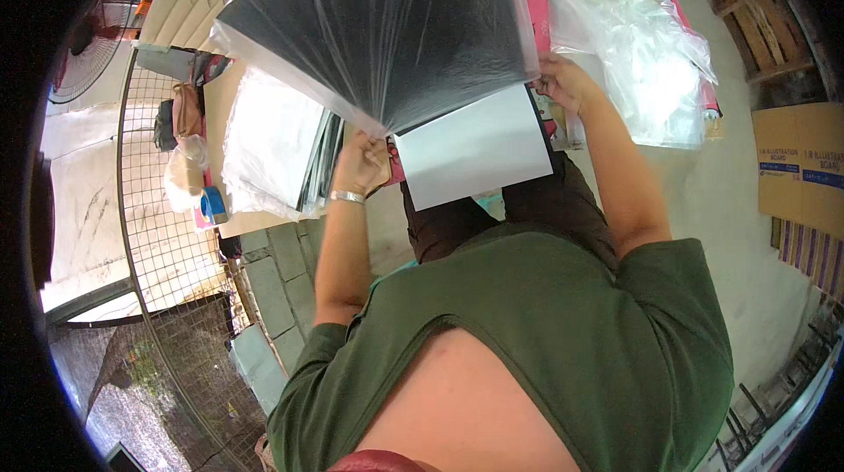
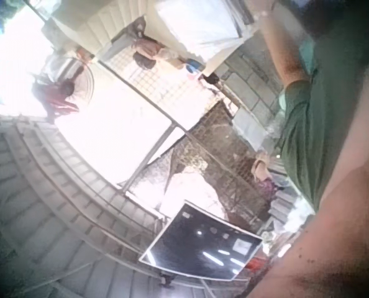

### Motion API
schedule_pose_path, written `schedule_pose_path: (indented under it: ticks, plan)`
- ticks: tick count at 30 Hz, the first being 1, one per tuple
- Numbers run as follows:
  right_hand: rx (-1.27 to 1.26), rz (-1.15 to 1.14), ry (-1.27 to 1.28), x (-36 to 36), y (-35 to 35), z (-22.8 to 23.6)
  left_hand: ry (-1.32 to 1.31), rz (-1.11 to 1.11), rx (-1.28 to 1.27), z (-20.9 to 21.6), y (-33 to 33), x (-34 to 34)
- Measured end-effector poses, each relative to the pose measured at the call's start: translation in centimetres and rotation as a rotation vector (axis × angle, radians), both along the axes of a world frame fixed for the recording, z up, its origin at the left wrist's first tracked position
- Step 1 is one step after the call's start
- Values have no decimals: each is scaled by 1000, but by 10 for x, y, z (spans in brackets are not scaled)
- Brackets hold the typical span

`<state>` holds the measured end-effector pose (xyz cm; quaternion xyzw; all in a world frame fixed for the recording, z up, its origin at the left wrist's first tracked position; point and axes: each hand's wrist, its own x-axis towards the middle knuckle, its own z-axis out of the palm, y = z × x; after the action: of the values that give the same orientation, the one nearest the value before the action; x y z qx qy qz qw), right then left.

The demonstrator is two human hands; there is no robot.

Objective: The person puts black rectangular boards into individual plastic bags and stacks them on a table.

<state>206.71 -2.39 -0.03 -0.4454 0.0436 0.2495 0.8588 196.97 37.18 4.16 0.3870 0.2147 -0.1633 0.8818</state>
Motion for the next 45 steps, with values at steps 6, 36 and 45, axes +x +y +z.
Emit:
schedule_pose_path:
  ticks: [6,36,45]
  plan:
    - [-664,19,-132,-20,24,43,-114,30,261,-24,-24,-20]
    - [-1031,-122,-550,-107,34,93,-128,855,384,24,87,-97]
    - [-1701,-359,-87,-115,-103,29,238,617,947,-8,144,-97]
